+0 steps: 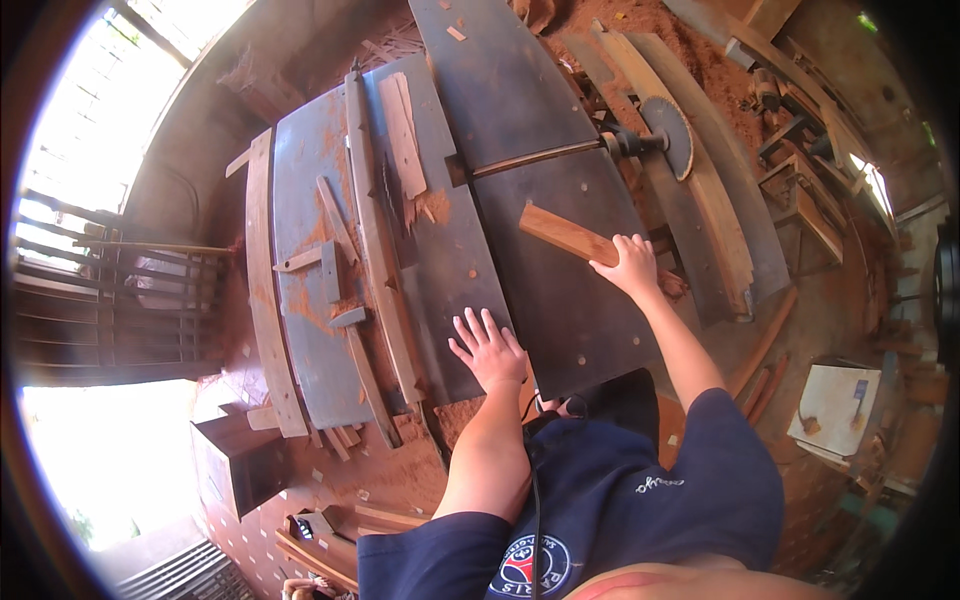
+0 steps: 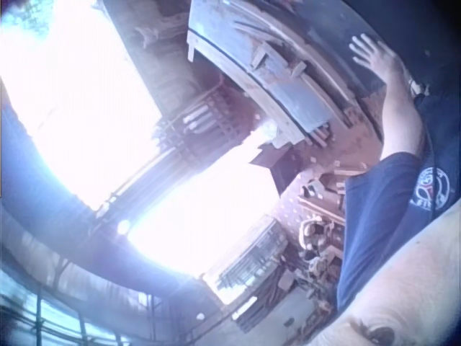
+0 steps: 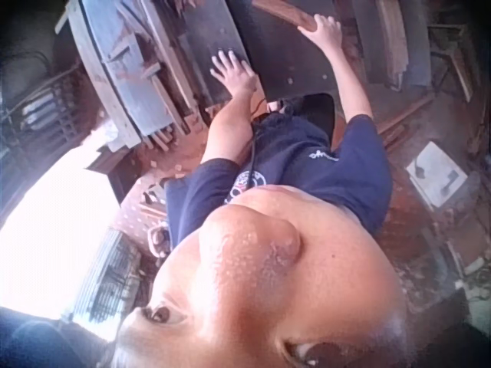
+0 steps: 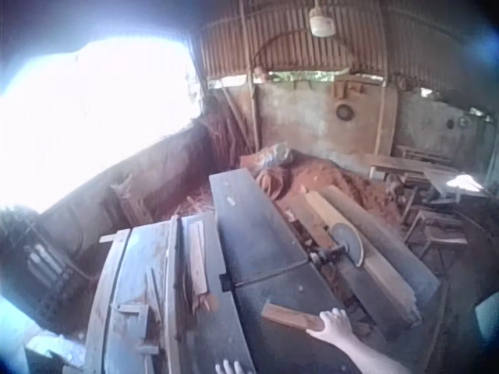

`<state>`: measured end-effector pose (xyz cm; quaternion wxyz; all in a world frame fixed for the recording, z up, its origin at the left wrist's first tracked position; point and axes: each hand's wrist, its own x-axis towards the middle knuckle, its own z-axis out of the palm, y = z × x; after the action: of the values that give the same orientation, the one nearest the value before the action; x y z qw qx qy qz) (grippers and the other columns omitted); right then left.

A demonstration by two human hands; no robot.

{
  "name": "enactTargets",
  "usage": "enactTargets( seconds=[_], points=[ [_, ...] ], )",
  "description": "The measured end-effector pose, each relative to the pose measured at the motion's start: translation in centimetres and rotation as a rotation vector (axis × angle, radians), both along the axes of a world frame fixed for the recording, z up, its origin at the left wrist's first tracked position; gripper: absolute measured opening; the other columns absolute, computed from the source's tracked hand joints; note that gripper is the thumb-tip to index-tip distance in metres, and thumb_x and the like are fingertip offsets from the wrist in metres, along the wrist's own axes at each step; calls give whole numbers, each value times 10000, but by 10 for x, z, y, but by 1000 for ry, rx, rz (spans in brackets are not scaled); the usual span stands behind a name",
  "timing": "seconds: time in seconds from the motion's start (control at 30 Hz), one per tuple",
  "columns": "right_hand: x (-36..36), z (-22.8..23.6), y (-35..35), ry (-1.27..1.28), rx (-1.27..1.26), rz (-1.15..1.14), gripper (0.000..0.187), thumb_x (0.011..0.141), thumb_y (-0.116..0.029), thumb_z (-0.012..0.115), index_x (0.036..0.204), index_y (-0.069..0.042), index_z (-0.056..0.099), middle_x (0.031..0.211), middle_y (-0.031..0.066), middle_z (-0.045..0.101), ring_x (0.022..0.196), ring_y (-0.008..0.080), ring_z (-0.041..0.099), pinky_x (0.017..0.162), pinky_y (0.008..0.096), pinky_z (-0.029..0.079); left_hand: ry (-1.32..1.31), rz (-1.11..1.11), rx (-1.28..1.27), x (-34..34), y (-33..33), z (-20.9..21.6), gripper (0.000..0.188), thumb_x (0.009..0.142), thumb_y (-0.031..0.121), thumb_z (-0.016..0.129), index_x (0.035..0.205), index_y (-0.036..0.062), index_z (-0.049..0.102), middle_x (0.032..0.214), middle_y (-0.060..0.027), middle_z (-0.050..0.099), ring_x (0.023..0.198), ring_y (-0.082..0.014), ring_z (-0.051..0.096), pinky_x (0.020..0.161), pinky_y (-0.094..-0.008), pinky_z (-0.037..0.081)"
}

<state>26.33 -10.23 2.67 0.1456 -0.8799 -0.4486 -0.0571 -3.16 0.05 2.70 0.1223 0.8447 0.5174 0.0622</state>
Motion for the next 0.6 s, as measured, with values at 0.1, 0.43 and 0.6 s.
enactTargets(
  seconds=[0.1,0.43,0.6],
  points=[
    [0,1,4,93,26,-37,520,709,-469,852,945,-69,617,913,95,673,949,307,601,841,446,485,8,-8,20,0,0,-3,562,998,299,475,1516,82,433,1664,-142,282,1568,-353,154,1228,-616,88],
    [-64,16,-56,161,-18,234,529,654,-441,883,874,-83,561,886,70,602,914,297,576,799,434,484,27,3,0,1,0,1,565,1003,304,483,1524,93,429,1672,-131,265,1572,-343,146,1233,-610,92],
    [-70,11,-61,43,-31,215,537,685,-489,865,906,-82,591,886,59,611,901,273,576,793,421,464,10,-4,-17,3,-1,3,568,1000,298,480,1522,80,424,1664,-144,280,1566,-359,162,1226,-619,90]
  ],
)
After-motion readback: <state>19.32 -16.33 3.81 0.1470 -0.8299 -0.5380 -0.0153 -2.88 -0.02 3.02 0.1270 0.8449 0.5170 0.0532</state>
